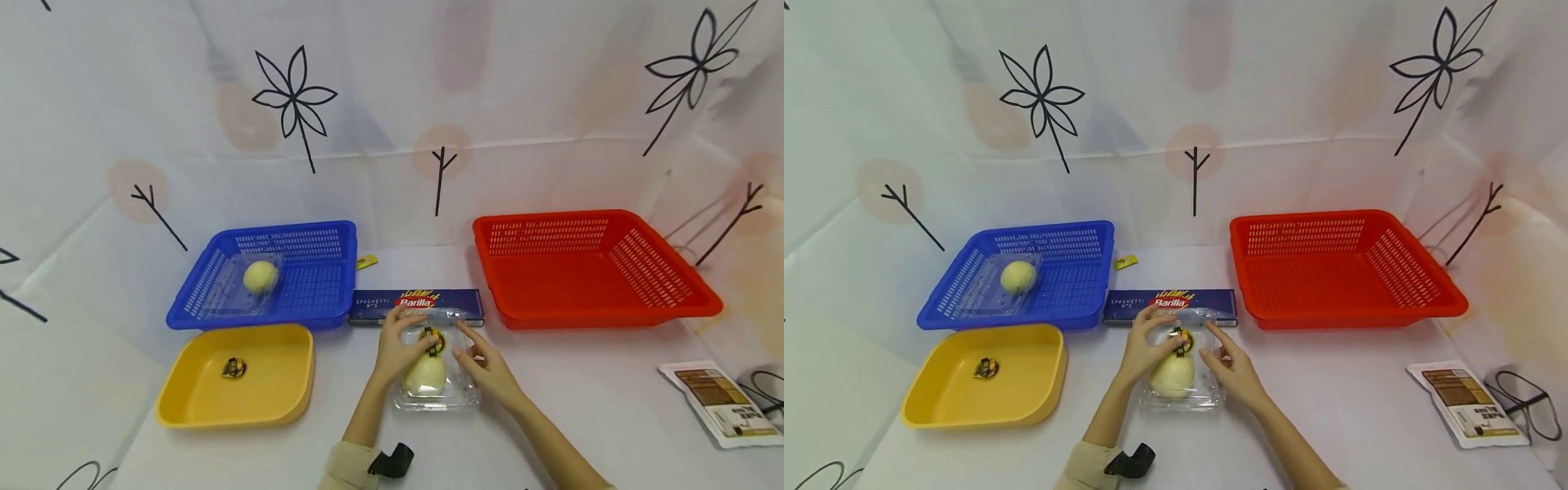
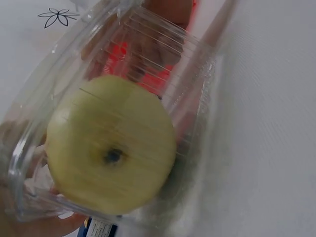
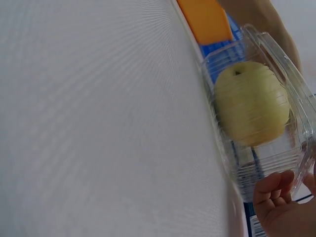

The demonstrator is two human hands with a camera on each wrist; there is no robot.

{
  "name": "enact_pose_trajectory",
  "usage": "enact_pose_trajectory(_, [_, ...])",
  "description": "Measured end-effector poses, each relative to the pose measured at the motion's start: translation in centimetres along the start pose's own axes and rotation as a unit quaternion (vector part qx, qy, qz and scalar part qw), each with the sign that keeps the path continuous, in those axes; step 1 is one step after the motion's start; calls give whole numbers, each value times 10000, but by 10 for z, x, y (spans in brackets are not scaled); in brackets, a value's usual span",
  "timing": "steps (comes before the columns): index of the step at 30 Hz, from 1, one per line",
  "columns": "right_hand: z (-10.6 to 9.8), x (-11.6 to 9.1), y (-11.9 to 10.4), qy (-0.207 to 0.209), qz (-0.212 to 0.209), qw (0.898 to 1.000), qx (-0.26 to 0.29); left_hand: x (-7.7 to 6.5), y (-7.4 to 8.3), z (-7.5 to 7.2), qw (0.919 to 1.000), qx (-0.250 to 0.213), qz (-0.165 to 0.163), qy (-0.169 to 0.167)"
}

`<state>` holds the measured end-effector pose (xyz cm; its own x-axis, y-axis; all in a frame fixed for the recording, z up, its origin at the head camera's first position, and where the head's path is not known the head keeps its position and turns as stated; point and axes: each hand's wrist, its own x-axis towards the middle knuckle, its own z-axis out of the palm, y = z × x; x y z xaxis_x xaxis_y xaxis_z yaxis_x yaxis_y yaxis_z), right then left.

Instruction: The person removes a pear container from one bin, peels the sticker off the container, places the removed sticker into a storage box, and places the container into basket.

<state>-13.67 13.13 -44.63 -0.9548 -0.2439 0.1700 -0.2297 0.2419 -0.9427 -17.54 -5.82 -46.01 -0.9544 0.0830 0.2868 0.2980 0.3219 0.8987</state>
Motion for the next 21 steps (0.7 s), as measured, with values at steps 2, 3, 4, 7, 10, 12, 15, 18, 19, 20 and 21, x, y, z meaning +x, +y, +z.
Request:
enact_pose_trajectory(2, [0, 0, 2, 32, 0, 10000, 3, -1, -2, 0, 10000, 36, 56, -5])
enact_pose_trajectory(3, [0, 0, 6, 56, 13, 10000, 15, -1, -3, 0, 10000, 43, 86, 9])
enact_pose_trajectory(4, [0, 1, 11, 62, 22, 10000, 11, -1, -4, 0, 9999, 55, 120, 30])
enact_pose_trajectory(7, [1, 3, 26, 55, 85, 9999, 56, -1, -6, 0, 9998, 56, 156, 91])
enact_pose_trajectory(10, [0, 4, 37, -46, 59, 9999, 132, -1, -6, 0, 9997, 5, 214, 149])
enact_pose_trajectory(12, [-2, 5, 38, -156, 77, 9996, 228, -1, -6, 0, 9997, -14, 200, 159])
enact_pose_trajectory(15, [-4, 5, 37, -314, 148, 9989, 312, -1, -7, 0, 9996, 17, 198, 186])
enact_pose_trajectory(18, [-6, 5, 36, -392, 241, 9982, 377, 1, -7, 1, 9992, 183, 257, 227])
enact_pose_trajectory(19, [-6, 5, 36, -396, 233, 9982, 386, 2, -7, 2, 9989, 260, 288, 248])
enact_pose_trajectory(20, [-6, 5, 36, -402, 217, 9982, 399, 3, -6, 2, 9987, 312, 305, 278])
enact_pose_trajectory(21, [-6, 5, 36, -407, 190, 9981, 417, 3, -6, 3, 9983, 375, 326, 315])
